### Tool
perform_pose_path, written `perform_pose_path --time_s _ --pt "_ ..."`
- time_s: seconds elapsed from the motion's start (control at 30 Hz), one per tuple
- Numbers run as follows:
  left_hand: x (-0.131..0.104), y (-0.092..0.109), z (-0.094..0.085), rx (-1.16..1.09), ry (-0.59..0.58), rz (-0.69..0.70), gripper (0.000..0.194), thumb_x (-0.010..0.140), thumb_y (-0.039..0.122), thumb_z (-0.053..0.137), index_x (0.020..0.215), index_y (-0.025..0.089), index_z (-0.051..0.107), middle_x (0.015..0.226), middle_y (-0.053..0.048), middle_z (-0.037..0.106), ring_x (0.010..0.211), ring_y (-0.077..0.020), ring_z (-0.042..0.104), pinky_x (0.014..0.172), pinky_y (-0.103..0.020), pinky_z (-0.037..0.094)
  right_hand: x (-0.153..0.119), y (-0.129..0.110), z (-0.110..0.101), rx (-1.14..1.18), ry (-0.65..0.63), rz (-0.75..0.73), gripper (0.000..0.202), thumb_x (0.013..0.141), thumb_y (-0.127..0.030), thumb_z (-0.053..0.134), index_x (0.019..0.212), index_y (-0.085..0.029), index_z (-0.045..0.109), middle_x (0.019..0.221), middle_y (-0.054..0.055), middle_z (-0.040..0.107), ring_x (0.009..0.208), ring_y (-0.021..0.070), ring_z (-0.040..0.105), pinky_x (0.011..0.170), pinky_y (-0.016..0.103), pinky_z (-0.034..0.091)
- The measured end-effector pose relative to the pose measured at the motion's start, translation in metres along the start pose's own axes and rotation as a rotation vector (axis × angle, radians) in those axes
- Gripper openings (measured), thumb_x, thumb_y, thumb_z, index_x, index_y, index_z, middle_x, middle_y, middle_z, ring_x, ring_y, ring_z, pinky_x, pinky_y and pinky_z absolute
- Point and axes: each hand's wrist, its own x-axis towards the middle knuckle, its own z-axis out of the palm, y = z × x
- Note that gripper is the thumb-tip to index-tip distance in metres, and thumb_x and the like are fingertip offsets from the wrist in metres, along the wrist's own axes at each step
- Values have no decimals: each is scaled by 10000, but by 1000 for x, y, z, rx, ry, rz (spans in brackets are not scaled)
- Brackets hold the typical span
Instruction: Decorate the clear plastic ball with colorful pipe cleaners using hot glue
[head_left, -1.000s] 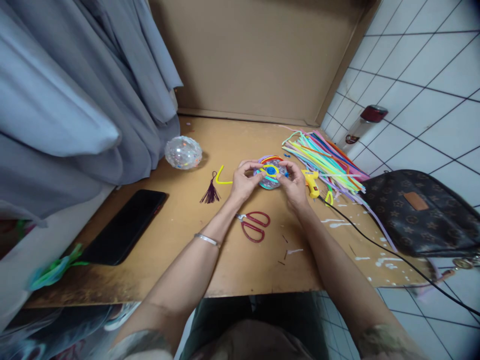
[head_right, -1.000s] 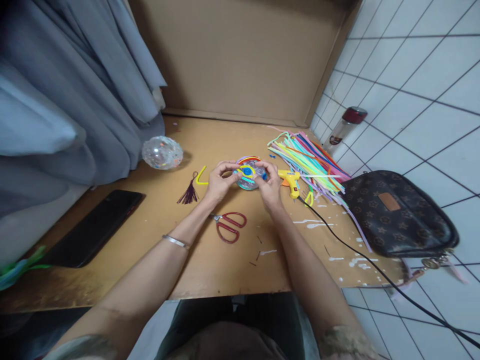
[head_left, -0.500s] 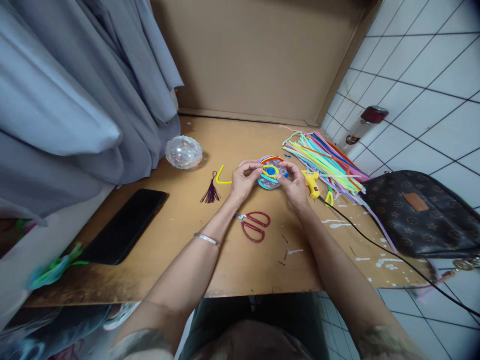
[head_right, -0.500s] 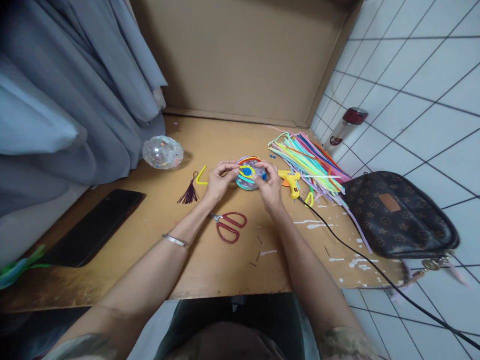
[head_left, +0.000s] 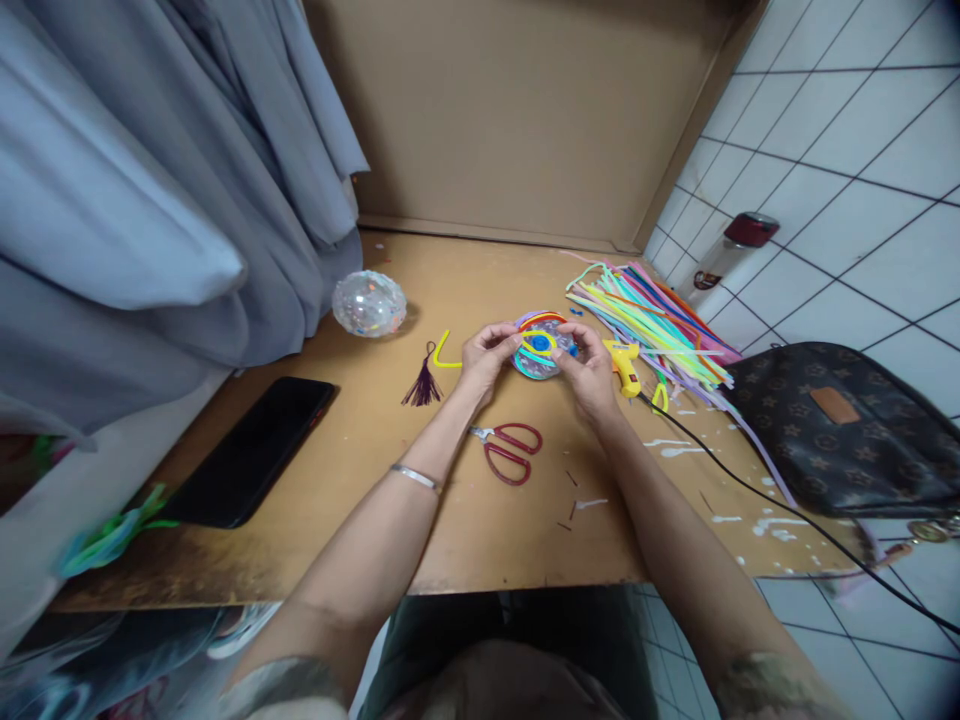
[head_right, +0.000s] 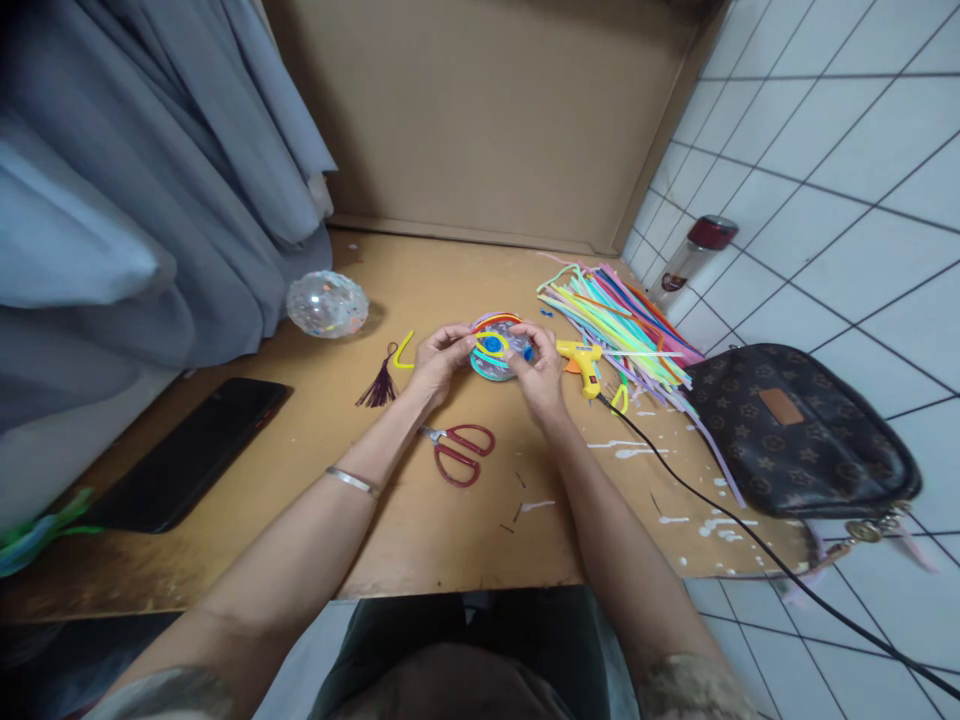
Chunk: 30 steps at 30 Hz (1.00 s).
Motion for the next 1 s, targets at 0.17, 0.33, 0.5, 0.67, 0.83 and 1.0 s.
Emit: perform_pose_path --time_s 0.17,0.33,0.5,0.67,0.83,1.0 --pt "7 -8 -5 23 56 -43 479 557 245 883 983 194 668 1055 -45 679 1001 -187 660 864 -312 552 -1 -4 2 38 51 36 314 721 -322 749 1020 -275 665 1183 51 614 1198 255 574 1113 454 432" --pt "11 -10 -5 29 55 -100 507 621 235 844 1089 196 654 1205 -87 655 1158 -229 638 981 -355 535 -1 -6 3 55 51 54 332 706 -311 743 1023 -273 654 1175 52 618 1159 250 590 1084 438 455" --pt "4 -1 -1 2 -75 -192 438 615 319 879 978 161 690 1057 -93 745 1008 -222 688 950 -349 526 -1 -5 4 67 78 55 342 690 -307 737 1020 -266 658 1160 51 623 1162 252 588 1085 434 452" --pt "0 4 0 -15 -106 -227 429 588 312 900 934 148 706 907 -39 753 847 -156 673 878 -291 515 -1 -6 4 101 85 77 366 662 -308 743 1017 -259 667 1193 58 626 1170 256 599 1074 430 458" --pt "2 4 -2 -40 -93 -238 461 560 267 900 959 143 704 900 -37 751 823 -146 658 847 -278 502 -2 -7 3 102 77 70 375 665 -320 745 1028 -264 670 1183 54 638 1166 253 603 1060 418 460" --pt "1 3 1 -52 -59 -244 429 554 242 886 927 146 698 851 -13 738 778 -131 648 822 -267 505 -3 -8 3 103 84 74 359 665 -300 737 1020 -272 686 1149 42 642 1145 249 610 1043 414 473"
